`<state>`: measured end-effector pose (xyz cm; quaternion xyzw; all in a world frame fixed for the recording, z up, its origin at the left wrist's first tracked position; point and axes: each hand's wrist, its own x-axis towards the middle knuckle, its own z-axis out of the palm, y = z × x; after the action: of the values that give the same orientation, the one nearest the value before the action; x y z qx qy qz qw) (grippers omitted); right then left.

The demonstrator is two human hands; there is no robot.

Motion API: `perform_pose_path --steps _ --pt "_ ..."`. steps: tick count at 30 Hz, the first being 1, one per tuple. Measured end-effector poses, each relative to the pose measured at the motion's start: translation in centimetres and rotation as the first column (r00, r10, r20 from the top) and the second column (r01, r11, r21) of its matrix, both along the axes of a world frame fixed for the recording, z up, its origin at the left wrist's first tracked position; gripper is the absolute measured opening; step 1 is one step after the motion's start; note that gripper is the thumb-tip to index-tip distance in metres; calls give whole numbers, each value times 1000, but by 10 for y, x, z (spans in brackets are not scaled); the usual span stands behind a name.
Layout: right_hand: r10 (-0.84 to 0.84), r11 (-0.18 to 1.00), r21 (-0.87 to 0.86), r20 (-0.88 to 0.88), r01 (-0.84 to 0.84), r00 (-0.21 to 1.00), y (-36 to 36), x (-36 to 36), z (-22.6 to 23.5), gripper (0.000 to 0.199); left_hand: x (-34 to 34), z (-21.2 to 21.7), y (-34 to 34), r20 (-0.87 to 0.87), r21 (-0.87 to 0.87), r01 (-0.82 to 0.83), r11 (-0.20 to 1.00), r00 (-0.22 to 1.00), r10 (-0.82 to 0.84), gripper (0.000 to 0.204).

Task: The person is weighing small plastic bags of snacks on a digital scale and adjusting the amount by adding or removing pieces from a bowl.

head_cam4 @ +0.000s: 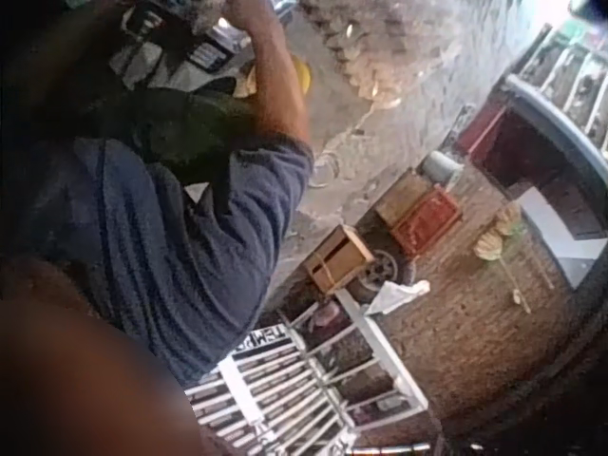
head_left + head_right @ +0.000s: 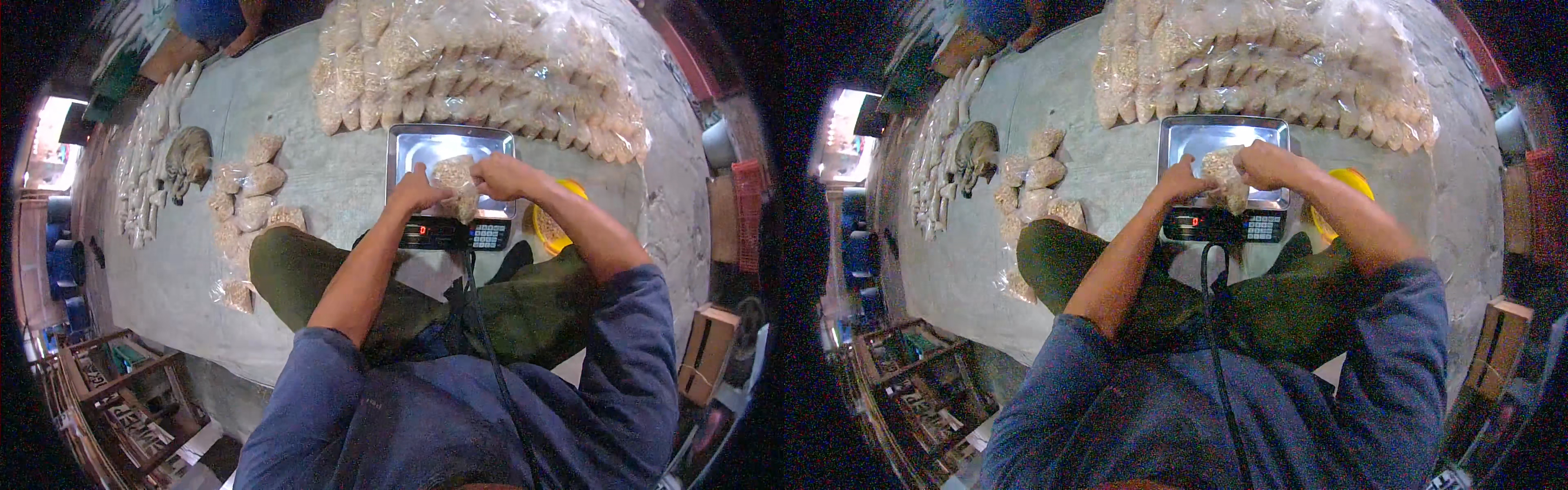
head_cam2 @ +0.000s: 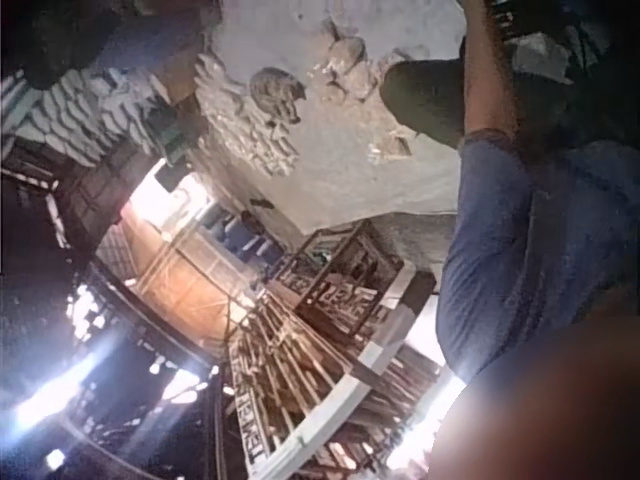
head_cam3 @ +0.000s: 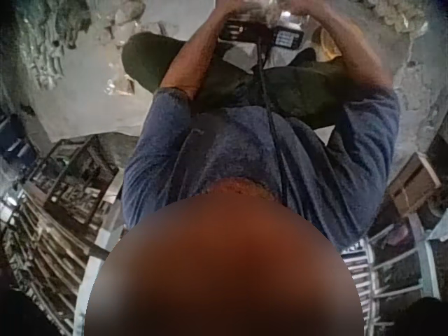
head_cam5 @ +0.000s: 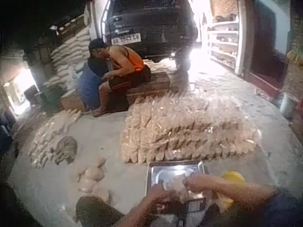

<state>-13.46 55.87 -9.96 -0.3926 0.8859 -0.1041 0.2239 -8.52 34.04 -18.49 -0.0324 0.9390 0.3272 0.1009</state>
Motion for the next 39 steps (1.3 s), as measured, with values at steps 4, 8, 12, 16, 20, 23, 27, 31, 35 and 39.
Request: perform_pose_path --steps 4,8,12,16,20,23,27,31,35,39 --pt "-39 997 -67 58 43 998 -2 3 6 10 -16 -15 -4 57 -15 127 992 990 -126 45" --pt "-76 993 -92 45 80 996 4 2 9 9 -26 -9 0 -28 16 86 996 996 -85 31" --pt "-120 988 -91 18 121 993 23 -6 8 10 -34 47 15 -180 198 142 970 978 -106 36" --pt "-148 987 47 -102 153 984 32 -13 4 11 -37 45 24 -200 66 170 983 968 -154 40" --pt "-16 999 35 -180 23 984 2 -2 33 28 -37 43 20 -178 30 102 994 979 -95 44" --pt "200 962 -151 -188 -229 962 -12 11 22 19 -41 41 22 -205 51 131 990 972 -118 46" --pt "31 997 67 -83 -25 996 13 20 -32 25 -45 46 33 -105 -25 148 989 983 -150 47" --pt "77 969 240 -59 -61 995 8 11 -8 22 -40 41 4 200 -229 459 858 885 -420 46" --pt "108 969 228 -58 -92 992 13 0 7 16 -46 43 5 114 -148 379 914 924 -365 38" --pt "4 993 121 -104 8 995 26 -4 15 15 -50 70 18 -51 -75 167 983 984 -171 38"
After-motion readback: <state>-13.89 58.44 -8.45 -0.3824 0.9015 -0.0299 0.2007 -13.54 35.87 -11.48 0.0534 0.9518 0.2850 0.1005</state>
